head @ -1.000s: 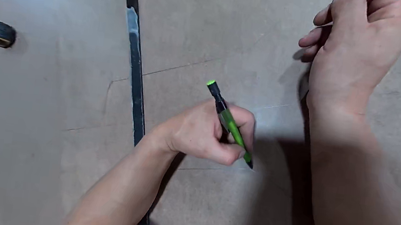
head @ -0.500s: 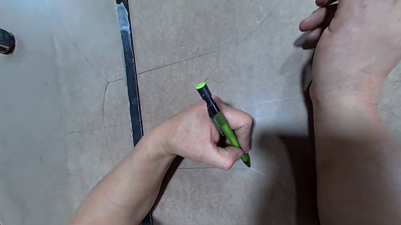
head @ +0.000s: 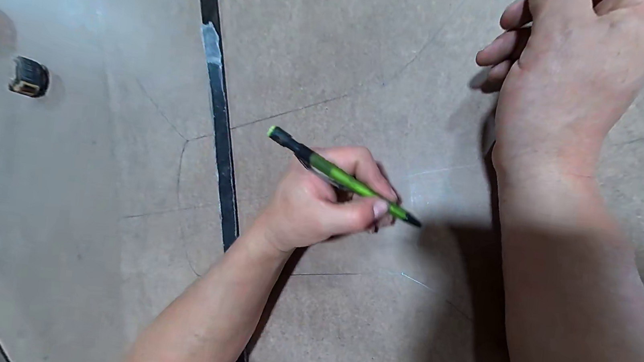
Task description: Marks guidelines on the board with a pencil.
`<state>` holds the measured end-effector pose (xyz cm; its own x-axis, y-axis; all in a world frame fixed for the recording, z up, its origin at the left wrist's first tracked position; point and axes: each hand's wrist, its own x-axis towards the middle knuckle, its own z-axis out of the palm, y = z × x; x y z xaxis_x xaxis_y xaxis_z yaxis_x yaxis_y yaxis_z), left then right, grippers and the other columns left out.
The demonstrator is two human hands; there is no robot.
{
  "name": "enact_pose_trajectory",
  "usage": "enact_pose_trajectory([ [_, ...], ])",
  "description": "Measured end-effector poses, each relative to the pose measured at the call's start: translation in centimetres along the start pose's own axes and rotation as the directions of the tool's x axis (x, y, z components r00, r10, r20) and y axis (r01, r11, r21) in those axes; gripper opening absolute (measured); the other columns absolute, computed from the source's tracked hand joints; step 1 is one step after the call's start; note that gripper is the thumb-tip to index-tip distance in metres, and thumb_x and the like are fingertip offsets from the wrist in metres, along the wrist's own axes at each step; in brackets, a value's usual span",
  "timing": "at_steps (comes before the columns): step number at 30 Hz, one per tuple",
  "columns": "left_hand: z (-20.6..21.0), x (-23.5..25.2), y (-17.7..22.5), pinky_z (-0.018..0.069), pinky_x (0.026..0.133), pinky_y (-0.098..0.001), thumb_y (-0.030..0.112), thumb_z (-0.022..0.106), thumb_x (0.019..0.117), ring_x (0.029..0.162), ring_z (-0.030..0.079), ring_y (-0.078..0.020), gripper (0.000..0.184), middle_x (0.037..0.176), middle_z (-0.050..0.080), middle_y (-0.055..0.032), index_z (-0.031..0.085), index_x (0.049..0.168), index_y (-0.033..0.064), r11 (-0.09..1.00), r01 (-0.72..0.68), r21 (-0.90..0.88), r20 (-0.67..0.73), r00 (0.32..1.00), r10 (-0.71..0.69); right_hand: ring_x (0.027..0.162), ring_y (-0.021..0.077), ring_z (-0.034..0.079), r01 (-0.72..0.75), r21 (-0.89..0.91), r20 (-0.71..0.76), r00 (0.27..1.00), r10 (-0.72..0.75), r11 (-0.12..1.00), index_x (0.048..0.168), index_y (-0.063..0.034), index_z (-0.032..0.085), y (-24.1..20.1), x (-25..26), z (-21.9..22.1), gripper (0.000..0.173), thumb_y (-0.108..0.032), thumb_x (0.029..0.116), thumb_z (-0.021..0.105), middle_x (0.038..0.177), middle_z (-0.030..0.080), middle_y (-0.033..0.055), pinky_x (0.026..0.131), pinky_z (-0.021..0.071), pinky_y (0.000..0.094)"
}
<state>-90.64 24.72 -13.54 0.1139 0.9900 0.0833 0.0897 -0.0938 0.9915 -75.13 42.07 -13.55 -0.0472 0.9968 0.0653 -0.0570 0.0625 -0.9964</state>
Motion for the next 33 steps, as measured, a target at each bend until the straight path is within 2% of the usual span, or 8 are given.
enact_pose_trajectory([
  [2,0.1,-0.2,-0.3,0.0612,0.059,-0.0327,0.002,0.067,0.0947,0.068,0.071,-0.0189,0.006,0.084,0.073,-0.0117,0.065,0.1,-0.0001,0.999,-0.012,-0.047,-0.282,0.96,-0.002,0.059,0.0141,0.07,0.006,-0.004,0.031,0.999,-0.006,1.0,0.094,-0.0065,0.065,0.0,-0.1,-0.4,0.016,-0.012,0.1031,0.053,0.073,0.069,0.001,0.055,0.0633,0.031],
  [4,0.0,0.2,-0.1,0.0623,0.06,-0.0341,-0.001,0.063,0.0955,0.068,0.071,-0.0199,0.004,0.081,0.073,-0.012,0.065,0.099,-0.0002,1.0,0.018,-0.013,-0.528,0.849,-0.022,0.064,0.0135,0.07,-0.009,0.005,0.057,0.998,0.009,1.0,0.111,-0.0055,0.065,-0.2,-0.2,-0.5,0.018,-0.015,0.1049,0.052,0.081,0.07,0.0007,0.057,0.0632,0.0314],
  [7,0.0,2.2,-0.1,0.0642,0.061,-0.0356,-0.003,0.062,0.0961,0.064,0.073,-0.0223,0.002,0.077,0.073,-0.0144,0.062,0.095,-0.0019,0.995,0.101,0.004,-0.793,0.606,-0.059,0.063,0.0125,0.07,-0.045,0.016,0.031,0.999,0.044,0.999,0.114,-0.0081,0.066,-0.4,-0.2,-0.6,0.019,-0.017,0.1046,0.052,0.083,0.07,-0.0007,0.056,0.0623,0.0302],
  [9,1.0,3.8,-0.1,0.0636,0.059,-0.0351,-0.002,0.064,0.0953,0.062,0.072,-0.0227,0.004,0.074,0.073,-0.0149,0.062,0.092,-0.0026,0.992,0.126,-0.001,-0.893,0.447,-0.057,0.063,0.012,0.07,-0.067,0.028,0.025,0.998,0.066,0.997,0.114,-0.0086,0.066,-0.4,-0.3,-0.6,0.018,-0.016,0.1044,0.052,0.083,0.071,-0.0008,0.056,0.0619,0.0292],
  [11,2.3,4.8,-0.2,0.0629,0.057,-0.0338,-0.002,0.066,0.0936,0.06,0.072,-0.0221,0.004,0.073,0.072,-0.0147,0.063,0.092,-0.0027,0.99,0.138,0.018,-0.93,0.366,-0.035,0.062,0.0124,0.069,-0.075,0.061,0.016,0.997,0.074,0.995,0.114,-0.0078,0.066,-0.4,-0.3,-0.6,0.018,-0.015,0.1041,0.052,0.082,0.07,-0.0003,0.056,0.062,0.029],
  [18,3.4,5.6,-0.6,0.0654,0.062,-0.035,0.0,0.071,0.0917,0.064,0.075,-0.0225,0.006,0.076,0.075,-0.0135,0.065,0.093,-0.0012,0.982,0.18,0.049,-0.911,0.411,-0.03,0.061,0.0124,0.069,-0.073,0.051,0.001,0.997,0.073,0.996,0.112,-0.008,0.066,-0.3,-0.7,-0.5,0.017,-0.015,0.1035,0.053,0.081,0.069,-0.0005,0.054,0.0611,0.0281],
  [29,3.4,5.8,-0.7,0.0662,0.063,-0.0341,-0.001,0.072,0.0921,0.066,0.075,-0.0218,0.006,0.078,0.076,-0.013,0.066,0.093,-0.0008,0.979,0.191,0.075,-0.91,0.414,-0.012,0.061,0.0116,0.069,-0.071,0.051,-0.017,0.997,0.072,0.996,0.111,-0.0083,0.067,-0.4,-0.7,-0.3,0.017,-0.013,0.1033,0.052,0.079,0.07,-0.0008,0.053,0.0603,0.0269],
  [33,3.2,5.6,-0.6,0.0656,0.063,-0.0333,-0.002,0.07,0.0923,0.067,0.075,-0.0212,0.004,0.078,0.076,-0.0132,0.066,0.093,-0.0009,0.982,0.176,0.072,-0.877,0.479,-0.022,0.06,0.0121,0.069,-0.067,0.069,-0.019,0.997,0.069,0.995,0.11,-0.0074,0.067,-0.4,-0.5,-0.4,0.017,-0.012,0.1022,0.053,0.078,0.069,-0.0006,0.053,0.0607,0.0276],
])
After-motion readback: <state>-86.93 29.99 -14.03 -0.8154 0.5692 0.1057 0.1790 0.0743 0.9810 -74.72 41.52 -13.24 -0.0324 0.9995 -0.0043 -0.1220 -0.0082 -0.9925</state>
